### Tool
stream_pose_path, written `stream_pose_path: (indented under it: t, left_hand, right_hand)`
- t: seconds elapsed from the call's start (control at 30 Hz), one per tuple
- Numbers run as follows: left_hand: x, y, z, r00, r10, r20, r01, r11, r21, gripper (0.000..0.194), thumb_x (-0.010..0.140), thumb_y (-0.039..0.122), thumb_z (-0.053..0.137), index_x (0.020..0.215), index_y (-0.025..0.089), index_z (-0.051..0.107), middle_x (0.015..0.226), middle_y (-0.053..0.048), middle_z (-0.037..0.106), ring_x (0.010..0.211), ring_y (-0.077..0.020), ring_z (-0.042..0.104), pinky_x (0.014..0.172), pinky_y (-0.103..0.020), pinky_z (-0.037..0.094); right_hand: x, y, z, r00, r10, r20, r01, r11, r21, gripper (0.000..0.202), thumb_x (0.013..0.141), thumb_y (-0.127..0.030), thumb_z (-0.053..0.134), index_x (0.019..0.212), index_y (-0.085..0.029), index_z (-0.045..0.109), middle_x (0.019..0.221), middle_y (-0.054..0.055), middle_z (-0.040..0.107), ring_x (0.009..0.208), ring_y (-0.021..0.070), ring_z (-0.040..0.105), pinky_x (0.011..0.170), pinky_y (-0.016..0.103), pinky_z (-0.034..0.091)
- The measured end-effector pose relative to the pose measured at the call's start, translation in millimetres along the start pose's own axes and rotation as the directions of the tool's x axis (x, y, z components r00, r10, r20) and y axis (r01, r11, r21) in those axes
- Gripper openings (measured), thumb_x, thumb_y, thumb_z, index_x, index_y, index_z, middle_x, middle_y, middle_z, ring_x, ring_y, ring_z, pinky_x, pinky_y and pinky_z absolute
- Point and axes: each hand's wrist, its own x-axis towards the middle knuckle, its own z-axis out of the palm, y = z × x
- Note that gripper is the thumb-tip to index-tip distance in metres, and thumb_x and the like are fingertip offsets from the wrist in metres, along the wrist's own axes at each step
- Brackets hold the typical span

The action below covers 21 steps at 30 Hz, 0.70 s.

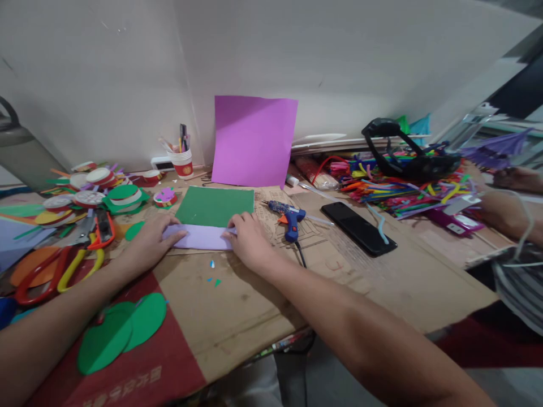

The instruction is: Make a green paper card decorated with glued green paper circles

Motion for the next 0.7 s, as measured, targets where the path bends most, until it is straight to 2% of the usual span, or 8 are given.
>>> stream_pose_path:
  t: [0.1, 0.2, 0.4, 0.5, 0.7]
  left_hand:
    - [-1.1, 3.3, -8.3, 0.998, -0.065, 0.009, 0.066, 0.989, -0.134, 0.028, 0.083, 0.048, 0.053, 0.085, 0.020, 0.055, 0.090, -0.003, 0.062, 0.087, -0.0210, 0.057, 0.078, -0.031, 0.043]
    - [-2.4, 8.8, -12.5, 0.992, -0.123, 0.013, 0.124, 0.984, -0.127, 0.026, 0.083, 0.047, 0.055, 0.082, 0.021, 0.053, 0.083, 0.000, 0.062, 0.079, -0.0192, 0.057, 0.069, -0.029, 0.041]
    - [0.5, 17.5, -12.4, 0.981, -0.185, -0.052, 0.181, 0.981, -0.068, 0.027, 0.082, 0.047, 0.059, 0.088, 0.020, 0.060, 0.088, -0.003, 0.066, 0.084, -0.0220, 0.060, 0.071, -0.030, 0.041]
    - [2.6, 18.8, -12.2, 0.975, -0.214, -0.051, 0.213, 0.977, -0.023, 0.029, 0.081, 0.049, 0.059, 0.086, 0.021, 0.060, 0.087, -0.003, 0.067, 0.083, -0.0226, 0.060, 0.068, -0.030, 0.040]
    - [4.9, 16.2, -9.7, 0.984, -0.175, -0.030, 0.177, 0.980, 0.087, 0.028, 0.080, 0.049, 0.058, 0.079, 0.020, 0.057, 0.085, -0.005, 0.064, 0.082, -0.0226, 0.059, 0.066, -0.030, 0.041]
  right_hand:
    - [1.6, 3.4, -1.1, 1.000, 0.010, -0.008, -0.009, 0.992, 0.129, 0.013, 0.085, -0.028, 0.064, 0.090, -0.017, 0.061, 0.095, 0.006, 0.064, 0.091, 0.0188, 0.054, 0.081, 0.030, 0.039]
    - [1.7, 4.2, -2.9, 0.999, 0.038, 0.013, -0.040, 0.983, 0.179, 0.010, 0.087, -0.027, 0.061, 0.091, -0.018, 0.060, 0.090, 0.005, 0.066, 0.084, 0.0170, 0.057, 0.073, 0.027, 0.038]
    - [2.1, -2.7, -7.7, 0.991, 0.120, 0.051, -0.121, 0.992, 0.024, 0.011, 0.088, -0.030, 0.059, 0.094, -0.020, 0.061, 0.088, 0.006, 0.068, 0.083, 0.0200, 0.060, 0.068, 0.028, 0.036]
    - [4.5, -6.0, -9.6, 0.988, 0.141, 0.062, -0.138, 0.990, -0.038, 0.015, 0.089, -0.033, 0.058, 0.096, -0.021, 0.062, 0.090, 0.007, 0.069, 0.082, 0.0209, 0.061, 0.068, 0.029, 0.036]
    - [7.4, -9.6, -9.3, 0.986, 0.151, 0.073, -0.144, 0.985, -0.094, 0.014, 0.089, -0.032, 0.058, 0.096, -0.020, 0.061, 0.092, 0.007, 0.069, 0.084, 0.0207, 0.060, 0.068, 0.029, 0.035]
